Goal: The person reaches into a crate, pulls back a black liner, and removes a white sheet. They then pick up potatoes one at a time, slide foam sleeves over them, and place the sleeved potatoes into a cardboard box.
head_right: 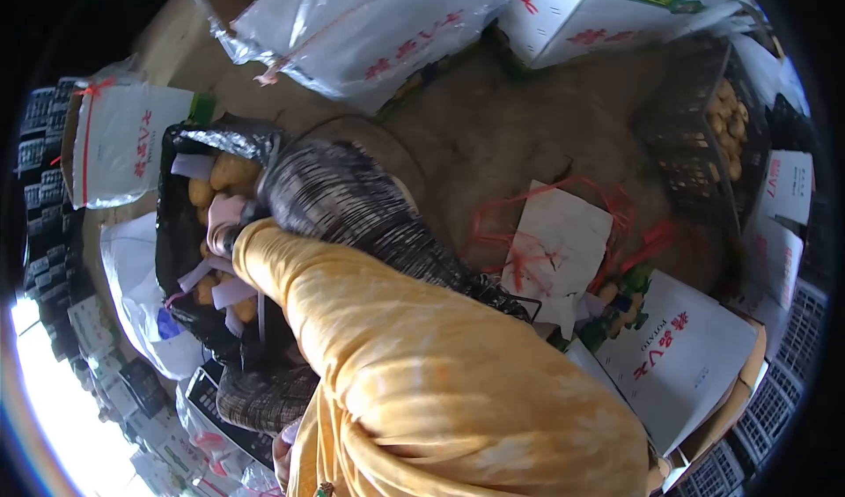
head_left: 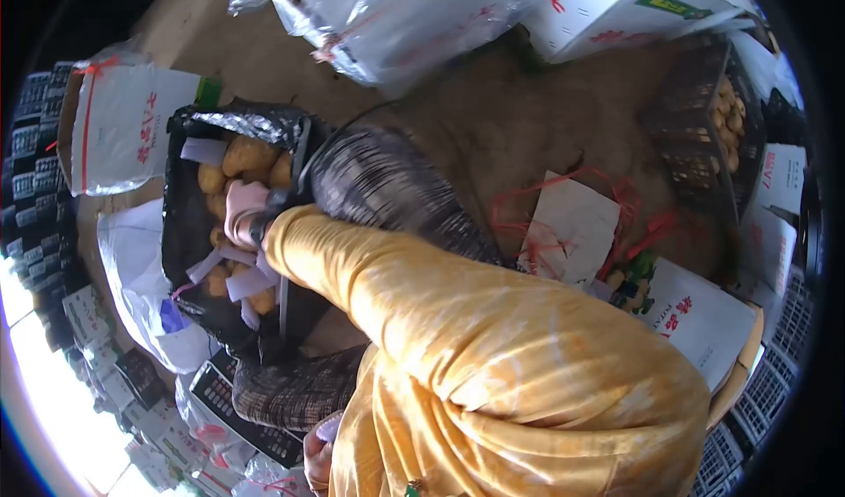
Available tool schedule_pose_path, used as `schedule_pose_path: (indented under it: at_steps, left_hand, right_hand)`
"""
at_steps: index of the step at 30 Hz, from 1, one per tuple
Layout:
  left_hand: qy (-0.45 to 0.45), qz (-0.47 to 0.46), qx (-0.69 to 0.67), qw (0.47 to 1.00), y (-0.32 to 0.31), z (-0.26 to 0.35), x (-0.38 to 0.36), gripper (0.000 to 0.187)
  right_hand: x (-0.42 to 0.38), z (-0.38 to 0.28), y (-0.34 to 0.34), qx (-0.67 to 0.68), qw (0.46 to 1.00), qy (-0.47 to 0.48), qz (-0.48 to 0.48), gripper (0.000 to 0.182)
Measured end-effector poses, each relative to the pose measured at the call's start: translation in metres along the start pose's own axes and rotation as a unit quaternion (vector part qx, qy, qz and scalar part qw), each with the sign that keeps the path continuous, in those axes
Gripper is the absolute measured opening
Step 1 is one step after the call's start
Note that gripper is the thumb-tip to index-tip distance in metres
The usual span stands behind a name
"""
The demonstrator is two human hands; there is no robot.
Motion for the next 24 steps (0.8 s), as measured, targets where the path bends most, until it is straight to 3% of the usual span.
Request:
schedule_pose_path:
  at_steps: [1,2,4,5,6,7,8,9,10,11,12,13,14,15,16,17,18,19,20,23,24]
  left_hand:
    - [-0.002,0.001,0.004,1.0,-0.001,0.003,-0.002,0.017]
    - [-0.017,0.016,0.009,1.0,0.002,0.011,-0.003,0.017]
    - [-0.066,0.083,0.012,0.994,0.009,0.029,-0.004,0.017]
    - [-0.138,0.178,0.006,0.974,0.024,0.048,-0.002,0.027]
    - [-0.199,0.3,0.043,0.932,0.056,0.044,-0.002,0.029]
    - [-0.211,0.437,0.123,0.866,0.098,0.025,-0.002,0.024]
    - [-0.261,0.501,-0.097,0.819,0.112,0.075,-0.017,0.021]
    - [-0.291,0.571,-0.193,0.743,0.141,0.073,-0.014,0.022]
    - [-0.323,0.63,-0.229,0.668,0.156,0.087,-0.013,0.024]
    - [-0.328,0.702,-0.127,0.62,0.178,0.086,0.003,0.025]
    - [-0.322,0.76,-0.016,0.565,0.189,0.087,0.023,0.026]
    - [-0.292,0.753,0.128,0.576,0.181,0.108,0.039,0.027]
    - [-0.257,0.727,0.27,0.576,0.157,0.13,0.06,0.028]
    - [-0.363,0.629,0.041,0.687,0.131,0.148,0.065,0.029]
    - [-0.44,0.475,-0.192,0.738,0.11,0.163,0.07,0.031]
    - [-0.46,0.397,-0.264,0.749,0.102,0.156,0.079,0.035]
    - [-0.476,0.315,-0.332,0.751,0.095,0.15,0.084,0.039]
    - [-0.506,0.176,-0.467,0.703,0.089,0.143,0.087,0.044]
    - [-0.465,0.095,-0.578,0.664,0.092,0.138,0.089,0.042]
    - [-0.459,0.044,-0.62,0.635,0.101,0.111,0.087,0.04]
    - [-0.453,0.069,-0.583,0.671,0.103,0.098,0.093,0.044]
  right_hand:
    - [0.004,0.0,0.004,0.044,0.987,0.098,-0.12,0.018]
    - [0.003,-0.003,0.022,0.072,0.973,0.143,-0.169,0.023]
    - [-0.011,-0.015,0.07,0.166,0.947,0.198,-0.189,0.034]
    - [-0.03,-0.03,0.096,0.236,0.922,0.215,-0.22,0.04]
    - [-0.036,-0.036,0.09,0.409,0.841,0.167,-0.313,0.044]
    - [-0.05,-0.046,0.09,0.58,0.672,0.144,-0.437,0.054]
    - [-0.074,-0.052,0.119,0.578,0.656,0.152,-0.461,0.07]
    - [-0.092,-0.053,0.139,0.613,0.597,0.164,-0.491,0.055]
    - [-0.093,-0.049,0.149,0.449,0.659,0.47,-0.378,0.052]
    - [-0.097,-0.037,0.159,0.31,0.651,0.68,-0.135,0.049]
    - [-0.123,-0.028,0.188,0.243,0.63,0.736,-0.049,0.048]
    - [-0.134,-0.03,0.194,0.482,0.658,0.462,-0.348,0.056]
    - [-0.158,-0.02,0.18,0.612,0.548,0.079,-0.565,0.065]
    - [-0.168,-0.011,0.177,0.607,0.555,0.081,-0.564,0.065]
    - [-0.168,-0.002,0.178,0.573,0.637,0.163,-0.489,0.075]
    - [-0.167,0.005,0.181,0.528,0.706,0.242,-0.404,0.085]
    - [-0.167,0.008,0.179,0.521,0.712,0.243,-0.403,0.085]
    - [-0.167,0.011,0.179,0.485,0.74,0.27,-0.38,0.093]
    - [-0.168,0.014,0.178,0.446,0.765,0.295,-0.359,0.102]
    - [-0.181,0.005,0.177,0.396,0.768,0.339,-0.373,0.098]
    - [-0.185,0.001,0.176,0.372,0.765,0.368,-0.375,0.099]
Point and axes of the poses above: each hand's wrist, its own x-axis towards the middle knuckle, its own y-axis out of the back of the hand, z = x × y, the point moved 5 cm from there along x, towards the middle knuckle, and after that the axes turned 1 degree about -z, right-handed, at the moved point
